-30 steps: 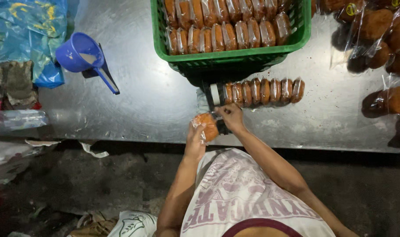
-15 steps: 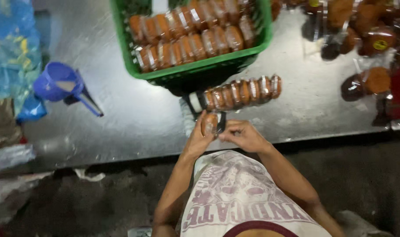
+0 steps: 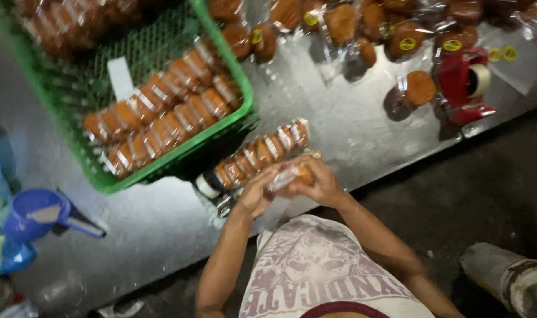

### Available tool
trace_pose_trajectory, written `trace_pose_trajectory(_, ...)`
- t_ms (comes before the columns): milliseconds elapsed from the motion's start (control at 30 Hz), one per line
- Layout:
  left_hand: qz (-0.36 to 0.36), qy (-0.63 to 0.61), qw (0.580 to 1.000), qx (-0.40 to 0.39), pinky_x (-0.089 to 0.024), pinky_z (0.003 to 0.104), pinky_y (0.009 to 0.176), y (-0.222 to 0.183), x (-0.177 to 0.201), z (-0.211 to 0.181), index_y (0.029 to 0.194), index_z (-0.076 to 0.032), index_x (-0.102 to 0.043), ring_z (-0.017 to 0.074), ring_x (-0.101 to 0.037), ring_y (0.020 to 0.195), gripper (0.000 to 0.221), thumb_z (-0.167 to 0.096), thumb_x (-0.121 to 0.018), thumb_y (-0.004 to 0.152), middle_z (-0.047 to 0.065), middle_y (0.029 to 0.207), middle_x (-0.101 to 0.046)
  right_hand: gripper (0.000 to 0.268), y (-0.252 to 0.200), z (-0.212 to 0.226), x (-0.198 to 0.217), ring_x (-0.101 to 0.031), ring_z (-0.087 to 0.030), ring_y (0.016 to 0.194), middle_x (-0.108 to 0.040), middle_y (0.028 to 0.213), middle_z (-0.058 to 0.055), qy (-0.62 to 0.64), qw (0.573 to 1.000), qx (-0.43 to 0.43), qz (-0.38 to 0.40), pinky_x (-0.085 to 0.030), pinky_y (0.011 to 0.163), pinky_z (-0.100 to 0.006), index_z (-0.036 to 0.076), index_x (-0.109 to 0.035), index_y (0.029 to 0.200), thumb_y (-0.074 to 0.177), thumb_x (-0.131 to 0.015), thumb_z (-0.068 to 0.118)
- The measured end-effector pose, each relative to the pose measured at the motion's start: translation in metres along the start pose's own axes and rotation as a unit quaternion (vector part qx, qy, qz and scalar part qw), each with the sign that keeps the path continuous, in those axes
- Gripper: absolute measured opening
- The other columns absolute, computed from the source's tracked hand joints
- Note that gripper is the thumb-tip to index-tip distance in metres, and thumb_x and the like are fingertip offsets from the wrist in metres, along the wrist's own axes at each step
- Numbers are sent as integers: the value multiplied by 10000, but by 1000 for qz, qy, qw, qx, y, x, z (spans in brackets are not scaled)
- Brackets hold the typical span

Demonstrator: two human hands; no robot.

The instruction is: The person applies yellow circular labels to individually wrapped bread loaves on a stainless steel table and places them into a green plastic crate.

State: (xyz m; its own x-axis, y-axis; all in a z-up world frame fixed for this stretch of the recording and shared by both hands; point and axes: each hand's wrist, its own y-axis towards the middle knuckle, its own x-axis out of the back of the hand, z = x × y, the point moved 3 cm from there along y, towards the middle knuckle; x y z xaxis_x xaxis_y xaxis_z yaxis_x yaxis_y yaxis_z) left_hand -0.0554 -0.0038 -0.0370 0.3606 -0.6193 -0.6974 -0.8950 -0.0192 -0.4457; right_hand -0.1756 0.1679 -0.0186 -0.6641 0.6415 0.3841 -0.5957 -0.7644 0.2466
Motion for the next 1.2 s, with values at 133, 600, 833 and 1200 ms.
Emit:
trace_pose_trajectory(133, -190, 210, 956, -72, -530, 372, 932, 96, -7, -24, 1324, -34, -625, 237, -640, 1117, 449, -359, -604, 1015, 130, 1237, -668, 533, 7, -73, 2, -591, -287, 1149, -591, 1296, -151, -50, 967, -98, -231, -494, 1019, -376, 42, -481, 1398, 1014, -764, 280)
trace_pose_trajectory(600, -184, 382, 900, -103, -501, 336, 540, 448, -26, -11, 893, -36, -754, 170, -646, 594, 296, -318, -665, 914, 94, 751, -723, 535, 6, -101, 70, -632, -294, 1285, -628, 1406, -130, -19, 972, -205, -114, -530, 1046, -392, 59, -622, 1323, 869, -811, 269)
trace_pose_trajectory(833, -19, 300, 944, -137, -530, 285, 757, 253, -102, -37, 1002, -35, -727, 122, -668, 820, 253, -270, -633, 982, 26, 886, -724, 911, 37, -43, 113, -534, -363, 1172, -541, 1331, -255, -194, 932, -71, -299, -468, 953, -439, -118, -449, 1373, 659, -890, 238)
trace_pose_trajectory(1200, -49, 185, 964, -187, -528, 297, 999, 20, -46, -16, 1341, -59, -584, 113, -633, 1136, 572, -183, -827, 838, 7, 1239, -666, 347, 34, -2, 5, -656, -100, 911, -724, 1032, -13, 200, 967, -147, -61, -543, 821, -259, 35, -672, 1254, 925, -700, 142)
